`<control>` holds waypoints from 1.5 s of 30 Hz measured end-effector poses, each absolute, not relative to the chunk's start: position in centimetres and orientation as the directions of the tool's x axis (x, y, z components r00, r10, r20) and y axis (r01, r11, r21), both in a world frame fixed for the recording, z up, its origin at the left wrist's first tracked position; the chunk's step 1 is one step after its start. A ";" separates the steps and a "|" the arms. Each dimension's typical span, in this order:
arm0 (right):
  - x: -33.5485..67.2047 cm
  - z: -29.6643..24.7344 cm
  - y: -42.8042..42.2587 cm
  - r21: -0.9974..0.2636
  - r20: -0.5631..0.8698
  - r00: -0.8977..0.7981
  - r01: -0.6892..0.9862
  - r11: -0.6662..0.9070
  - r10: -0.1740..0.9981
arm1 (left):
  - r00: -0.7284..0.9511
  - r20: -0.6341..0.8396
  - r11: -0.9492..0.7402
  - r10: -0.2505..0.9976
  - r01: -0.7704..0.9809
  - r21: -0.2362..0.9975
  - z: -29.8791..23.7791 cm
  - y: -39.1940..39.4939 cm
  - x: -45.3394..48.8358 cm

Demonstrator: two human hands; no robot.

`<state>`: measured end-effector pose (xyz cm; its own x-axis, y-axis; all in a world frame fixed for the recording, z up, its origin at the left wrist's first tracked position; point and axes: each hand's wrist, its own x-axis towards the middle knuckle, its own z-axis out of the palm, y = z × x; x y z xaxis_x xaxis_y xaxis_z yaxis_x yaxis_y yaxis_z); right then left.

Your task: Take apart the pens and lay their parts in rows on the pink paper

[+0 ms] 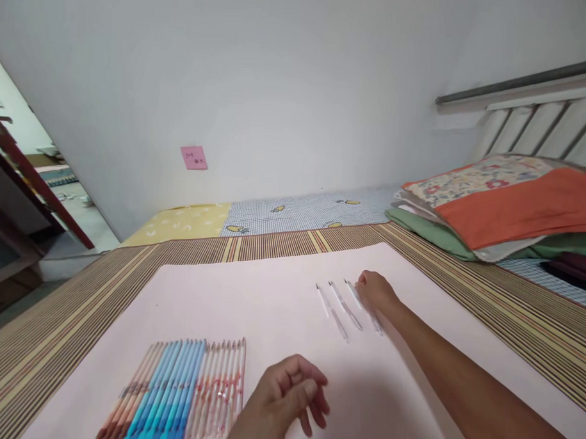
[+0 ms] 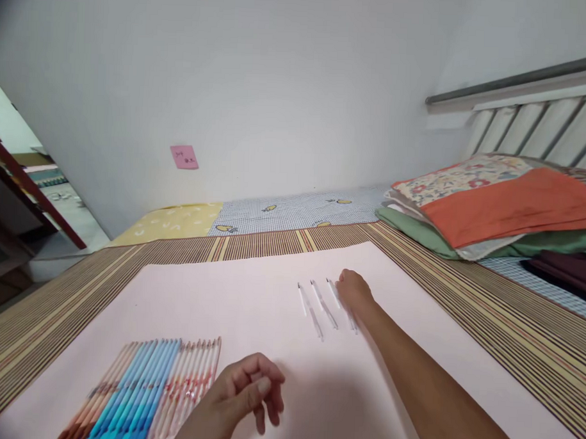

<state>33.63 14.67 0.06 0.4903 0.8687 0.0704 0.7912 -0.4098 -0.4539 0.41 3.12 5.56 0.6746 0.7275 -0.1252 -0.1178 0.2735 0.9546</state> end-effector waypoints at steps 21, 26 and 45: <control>27.8 1.9 16.7 -0.524 -0.036 0.473 0.741 -0.420 0.880 | 0.336 -0.111 0.183 0.935 -0.192 0.964 7.1 3.7 -1.7; 25.0 4.8 13.6 -0.683 0.104 0.347 0.706 -0.187 0.932 | 0.290 -0.114 0.179 0.950 -0.207 0.962 6.4 4.2 -1.8; 11.7 7.9 5.0 -0.997 0.073 -0.043 0.022 0.074 0.996 | 0.172 -0.167 0.232 0.971 -0.497 0.836 5.8 4.3 -2.1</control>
<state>11.70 5.04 7.91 -0.0432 0.9964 0.0732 0.0216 0.0742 -0.9970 -2.06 4.26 5.77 0.1720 0.9709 -0.1667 -0.4970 0.2316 0.8363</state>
